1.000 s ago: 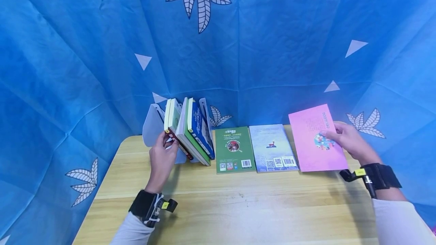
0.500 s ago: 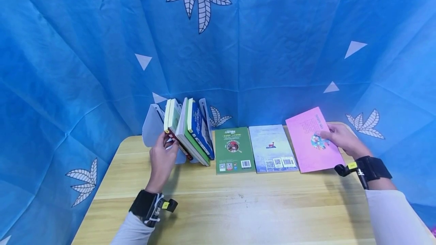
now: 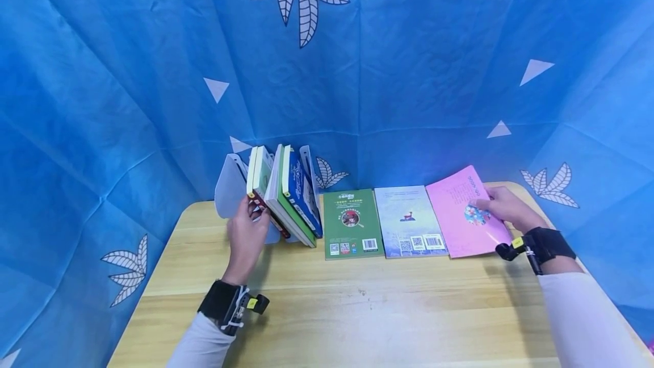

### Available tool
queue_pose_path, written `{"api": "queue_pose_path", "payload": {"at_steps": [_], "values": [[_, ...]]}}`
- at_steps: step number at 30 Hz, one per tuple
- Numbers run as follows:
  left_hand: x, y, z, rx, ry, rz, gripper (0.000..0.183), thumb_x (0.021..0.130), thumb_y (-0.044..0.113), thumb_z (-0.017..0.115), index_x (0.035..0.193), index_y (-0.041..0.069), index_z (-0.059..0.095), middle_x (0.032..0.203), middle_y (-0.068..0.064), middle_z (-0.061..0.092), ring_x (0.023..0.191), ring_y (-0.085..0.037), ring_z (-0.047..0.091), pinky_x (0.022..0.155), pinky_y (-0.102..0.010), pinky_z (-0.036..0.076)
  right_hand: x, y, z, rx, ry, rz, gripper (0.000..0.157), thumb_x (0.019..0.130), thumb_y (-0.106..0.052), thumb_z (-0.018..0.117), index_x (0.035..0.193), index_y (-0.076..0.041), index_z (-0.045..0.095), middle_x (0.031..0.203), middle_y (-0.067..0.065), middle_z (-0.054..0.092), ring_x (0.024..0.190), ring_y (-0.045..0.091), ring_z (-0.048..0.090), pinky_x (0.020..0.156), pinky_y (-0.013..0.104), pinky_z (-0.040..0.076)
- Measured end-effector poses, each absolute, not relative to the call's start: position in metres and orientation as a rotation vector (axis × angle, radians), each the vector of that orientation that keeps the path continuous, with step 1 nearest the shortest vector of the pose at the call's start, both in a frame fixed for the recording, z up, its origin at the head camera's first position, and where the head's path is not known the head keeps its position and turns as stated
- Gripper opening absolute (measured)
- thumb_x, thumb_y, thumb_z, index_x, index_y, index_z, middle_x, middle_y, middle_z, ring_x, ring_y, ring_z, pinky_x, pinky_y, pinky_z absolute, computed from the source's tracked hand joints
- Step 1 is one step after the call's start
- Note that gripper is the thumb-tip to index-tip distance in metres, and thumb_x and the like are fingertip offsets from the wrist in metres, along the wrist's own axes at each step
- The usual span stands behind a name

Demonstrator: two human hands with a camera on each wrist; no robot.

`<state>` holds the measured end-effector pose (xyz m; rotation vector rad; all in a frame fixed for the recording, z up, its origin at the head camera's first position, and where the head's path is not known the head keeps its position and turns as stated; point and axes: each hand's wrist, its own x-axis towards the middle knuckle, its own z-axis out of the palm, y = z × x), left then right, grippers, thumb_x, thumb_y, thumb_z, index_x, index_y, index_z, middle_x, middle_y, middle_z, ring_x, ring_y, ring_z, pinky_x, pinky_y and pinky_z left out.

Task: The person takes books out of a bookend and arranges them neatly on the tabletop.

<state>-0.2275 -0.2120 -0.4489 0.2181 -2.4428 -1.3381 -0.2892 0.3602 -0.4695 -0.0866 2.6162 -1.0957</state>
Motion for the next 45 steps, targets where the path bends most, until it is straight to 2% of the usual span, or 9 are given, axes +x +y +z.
{"api": "queue_pose_path", "payload": {"at_steps": [5,11,20,30,36,45], "values": [[-0.228,-0.208,-0.450,0.173,-2.415,-1.266,0.056,0.099,0.005,0.062,0.152,0.004,0.045,0.140,-0.024,0.065,0.121,-0.039,0.070,0.094,-0.045,0.064,-0.292,0.357,-0.472,-0.081,2.645,-1.061,0.051,0.107,-0.021,0.054,0.141,0.016,0.048,0.097,0.015,0.072,0.080,0.015,0.065,0.065,0.028,0.059],[-0.228,-0.205,-0.453,0.167,-2.380,-1.201,0.052,0.098,0.002,0.063,0.147,0.000,0.048,0.136,-0.027,0.066,0.118,-0.043,0.071,0.090,-0.047,0.064,-0.296,0.356,-0.478,-0.058,2.689,-1.016,0.048,0.106,-0.021,0.057,0.134,0.017,0.054,0.088,0.011,0.072,0.075,0.014,0.065,0.062,0.029,0.058],[-0.230,-0.203,-0.457,0.189,-2.324,-1.152,0.045,0.095,-0.001,0.066,0.138,-0.006,0.054,0.129,-0.031,0.068,0.110,-0.045,0.073,0.084,-0.049,0.066,-0.299,0.354,-0.486,0.056,2.669,-0.987,0.048,0.106,-0.026,0.057,0.130,0.016,0.055,0.084,0.010,0.070,0.071,0.016,0.066,0.060,0.031,0.059],[-0.232,-0.201,-0.462,0.191,-2.283,-1.094,0.036,0.096,0.002,0.068,0.129,-0.008,0.058,0.123,-0.031,0.071,0.105,-0.044,0.075,0.081,-0.051,0.067,-0.299,0.352,-0.488,0.123,2.662,-0.994,0.050,0.107,-0.027,0.055,0.131,0.016,0.053,0.086,0.013,0.069,0.069,0.017,0.065,0.058,0.032,0.058],[-0.232,-0.201,-0.461,0.201,-2.265,-1.060,0.033,0.097,0.003,0.068,0.126,-0.009,0.060,0.119,-0.032,0.072,0.100,-0.044,0.076,0.076,-0.051,0.067,-0.300,0.353,-0.491,0.154,2.705,-0.945,0.049,0.104,-0.029,0.058,0.124,0.016,0.056,0.083,0.013,0.066,0.065,0.018,0.063,0.056,0.031,0.055],[-0.228,-0.203,-0.463,0.229,-2.277,-1.044,0.033,0.098,0.006,0.068,0.128,-0.006,0.060,0.121,-0.030,0.072,0.101,-0.043,0.076,0.076,-0.049,0.068,-0.299,0.352,-0.491,0.171,2.758,-0.869,0.048,0.100,-0.031,0.061,0.113,0.015,0.058,0.080,0.014,0.064,0.066,0.020,0.059,0.056,0.029,0.048]]}}
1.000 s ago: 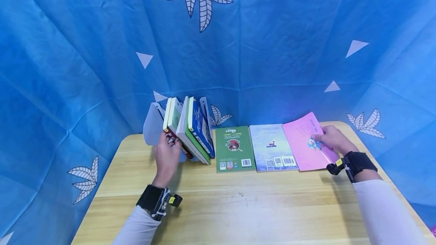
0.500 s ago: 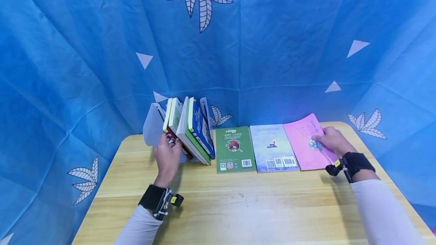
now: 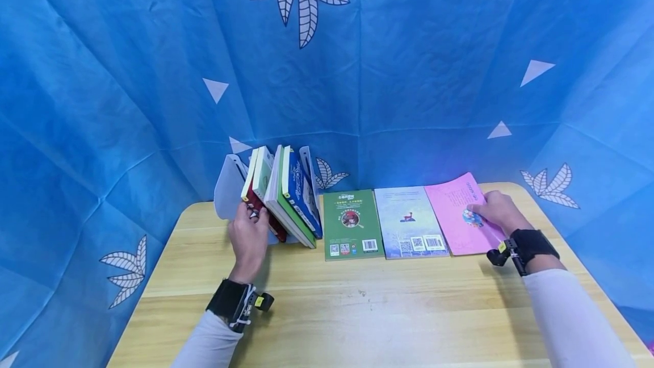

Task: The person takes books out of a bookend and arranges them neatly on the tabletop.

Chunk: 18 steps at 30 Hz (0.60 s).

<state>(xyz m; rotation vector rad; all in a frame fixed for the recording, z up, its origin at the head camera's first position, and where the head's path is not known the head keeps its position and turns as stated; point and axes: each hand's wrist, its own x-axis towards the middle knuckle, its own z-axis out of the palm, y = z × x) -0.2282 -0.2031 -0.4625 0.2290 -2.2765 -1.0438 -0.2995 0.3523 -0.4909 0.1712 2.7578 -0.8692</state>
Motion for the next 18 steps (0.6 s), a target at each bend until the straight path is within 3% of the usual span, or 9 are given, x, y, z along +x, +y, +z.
{"api": "queue_pose_path", "payload": {"at_steps": [9,18], "values": [[-0.223,-0.205,-0.464,0.241,-2.274,-1.050,0.030,0.099,0.008,0.067,0.125,-0.006,0.061,0.119,-0.030,0.073,0.101,-0.043,0.076,0.075,-0.048,0.067,-0.299,0.355,-0.494,0.156,2.818,-0.774,0.044,0.099,-0.033,0.063,0.098,0.011,0.063,0.073,0.011,0.061,0.064,0.020,0.056,0.056,0.027,0.043],[-0.216,-0.207,-0.463,0.252,-2.261,-1.047,0.029,0.099,0.010,0.069,0.122,-0.007,0.062,0.118,-0.029,0.073,0.102,-0.043,0.076,0.076,-0.049,0.067,-0.295,0.355,-0.493,0.173,2.823,-0.754,0.049,0.100,-0.034,0.062,0.103,0.015,0.064,0.073,0.013,0.063,0.064,0.021,0.057,0.058,0.027,0.042]]}}
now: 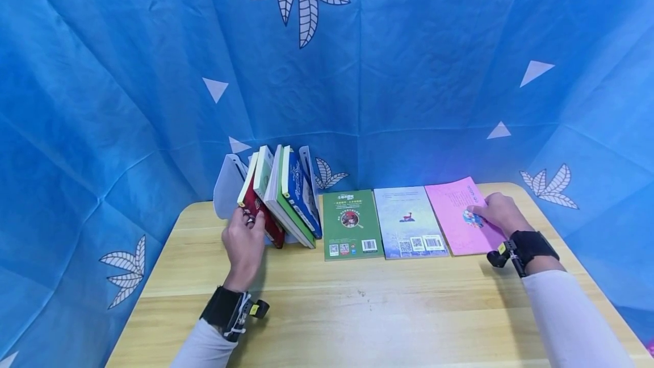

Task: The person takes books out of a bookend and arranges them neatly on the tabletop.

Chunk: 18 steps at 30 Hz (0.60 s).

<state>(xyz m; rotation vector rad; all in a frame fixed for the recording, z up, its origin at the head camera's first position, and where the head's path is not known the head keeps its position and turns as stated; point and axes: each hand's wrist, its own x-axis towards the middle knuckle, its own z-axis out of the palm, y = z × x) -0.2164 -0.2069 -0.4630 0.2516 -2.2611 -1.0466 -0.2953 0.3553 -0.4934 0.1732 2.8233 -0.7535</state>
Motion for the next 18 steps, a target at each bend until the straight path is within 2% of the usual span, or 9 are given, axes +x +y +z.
{"api": "queue_pose_path", "payload": {"at_steps": [8,18], "values": [[-0.209,-0.210,-0.464,0.239,-2.264,-1.036,0.028,0.099,0.011,0.069,0.120,-0.007,0.063,0.116,-0.030,0.073,0.101,-0.043,0.076,0.076,-0.050,0.066,-0.292,0.353,-0.494,0.164,2.831,-0.816,0.047,0.097,-0.035,0.067,0.094,0.011,0.067,0.068,0.008,0.063,0.060,0.019,0.057,0.055,0.027,0.043],[-0.200,-0.217,-0.463,0.201,-2.247,-0.987,0.026,0.097,0.009,0.071,0.115,-0.009,0.064,0.112,-0.032,0.074,0.098,-0.044,0.076,0.074,-0.052,0.066,-0.290,0.352,-0.495,0.186,2.839,-0.834,0.045,0.098,-0.034,0.067,0.093,0.010,0.068,0.067,0.008,0.064,0.058,0.018,0.057,0.053,0.027,0.044]]}}
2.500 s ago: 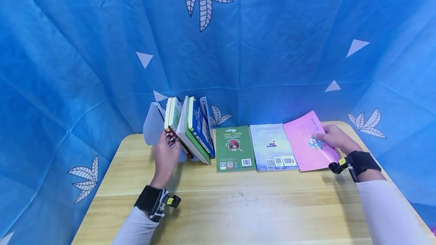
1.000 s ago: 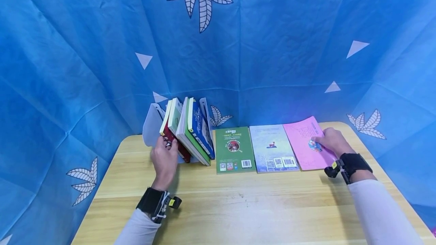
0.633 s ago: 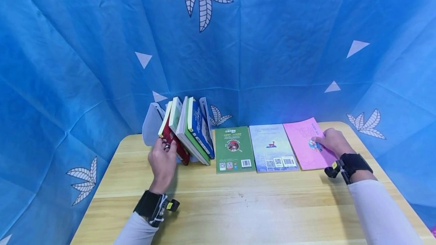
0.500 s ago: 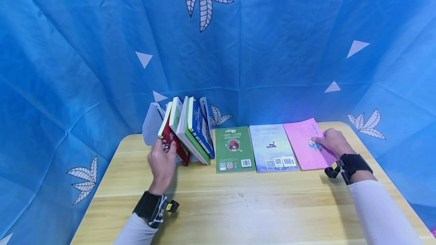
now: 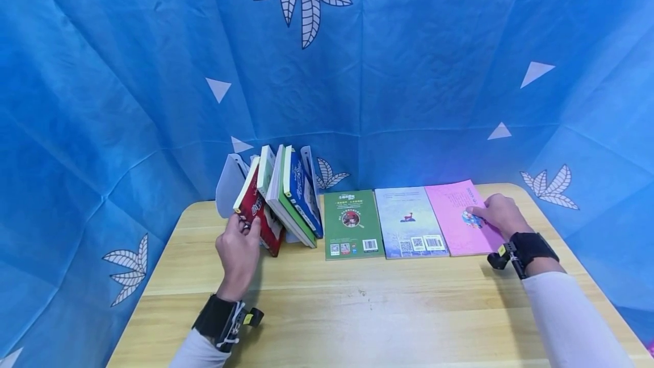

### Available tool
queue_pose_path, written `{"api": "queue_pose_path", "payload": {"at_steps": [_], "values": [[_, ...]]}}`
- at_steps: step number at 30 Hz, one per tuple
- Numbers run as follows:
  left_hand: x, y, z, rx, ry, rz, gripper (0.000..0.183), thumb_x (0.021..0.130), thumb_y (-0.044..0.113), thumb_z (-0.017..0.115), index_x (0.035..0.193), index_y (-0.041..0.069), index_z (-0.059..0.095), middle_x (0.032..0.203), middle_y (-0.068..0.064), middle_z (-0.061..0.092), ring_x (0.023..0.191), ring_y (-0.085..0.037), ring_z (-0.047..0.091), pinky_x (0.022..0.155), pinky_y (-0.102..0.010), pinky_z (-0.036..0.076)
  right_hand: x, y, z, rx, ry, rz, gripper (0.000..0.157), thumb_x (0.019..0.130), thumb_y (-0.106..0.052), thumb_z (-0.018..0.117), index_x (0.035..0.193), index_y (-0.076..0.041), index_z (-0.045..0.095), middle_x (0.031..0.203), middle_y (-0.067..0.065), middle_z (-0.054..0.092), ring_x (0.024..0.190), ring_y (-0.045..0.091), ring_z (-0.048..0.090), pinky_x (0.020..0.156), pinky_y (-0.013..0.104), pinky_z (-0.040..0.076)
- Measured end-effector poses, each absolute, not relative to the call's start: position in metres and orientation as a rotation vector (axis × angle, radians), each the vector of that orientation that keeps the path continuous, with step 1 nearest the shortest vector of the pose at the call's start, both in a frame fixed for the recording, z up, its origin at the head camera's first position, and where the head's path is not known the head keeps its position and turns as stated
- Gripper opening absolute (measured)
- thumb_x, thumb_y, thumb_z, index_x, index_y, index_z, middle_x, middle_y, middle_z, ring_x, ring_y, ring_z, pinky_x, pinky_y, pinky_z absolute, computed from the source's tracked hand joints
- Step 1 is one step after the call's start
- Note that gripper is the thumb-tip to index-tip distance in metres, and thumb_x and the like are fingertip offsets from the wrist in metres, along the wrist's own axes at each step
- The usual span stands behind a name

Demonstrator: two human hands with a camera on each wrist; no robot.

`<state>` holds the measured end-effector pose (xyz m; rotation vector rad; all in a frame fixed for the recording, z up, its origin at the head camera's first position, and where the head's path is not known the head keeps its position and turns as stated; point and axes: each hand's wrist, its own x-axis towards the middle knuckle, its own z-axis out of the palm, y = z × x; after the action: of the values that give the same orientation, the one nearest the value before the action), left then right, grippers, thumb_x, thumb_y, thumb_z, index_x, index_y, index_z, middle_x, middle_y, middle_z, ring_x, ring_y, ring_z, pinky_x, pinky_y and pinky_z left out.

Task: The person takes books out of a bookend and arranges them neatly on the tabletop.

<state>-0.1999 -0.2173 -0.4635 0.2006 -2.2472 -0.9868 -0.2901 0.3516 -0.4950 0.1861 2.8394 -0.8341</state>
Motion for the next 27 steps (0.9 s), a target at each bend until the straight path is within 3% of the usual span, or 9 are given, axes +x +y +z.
{"api": "queue_pose_path", "payload": {"at_steps": [18,27], "values": [[-0.170,-0.229,-0.453,0.215,-2.295,-0.972,0.032,0.098,0.011,0.072,0.122,-0.009,0.064,0.121,-0.032,0.072,0.107,-0.048,0.073,0.082,-0.057,0.062,-0.287,0.353,-0.498,0.179,2.885,-0.808,0.045,0.099,-0.036,0.067,0.084,0.007,0.069,0.063,0.006,0.060,0.056,0.018,0.055,0.052,0.027,0.042],[-0.162,-0.234,-0.454,0.203,-2.285,-0.934,0.031,0.096,0.009,0.074,0.119,-0.010,0.065,0.116,-0.032,0.073,0.103,-0.047,0.074,0.081,-0.055,0.062,-0.284,0.351,-0.500,0.195,2.916,-0.835,0.042,0.098,-0.034,0.068,0.080,0.003,0.066,0.061,0.003,0.057,0.055,0.017,0.053,0.051,0.026,0.040]]}}
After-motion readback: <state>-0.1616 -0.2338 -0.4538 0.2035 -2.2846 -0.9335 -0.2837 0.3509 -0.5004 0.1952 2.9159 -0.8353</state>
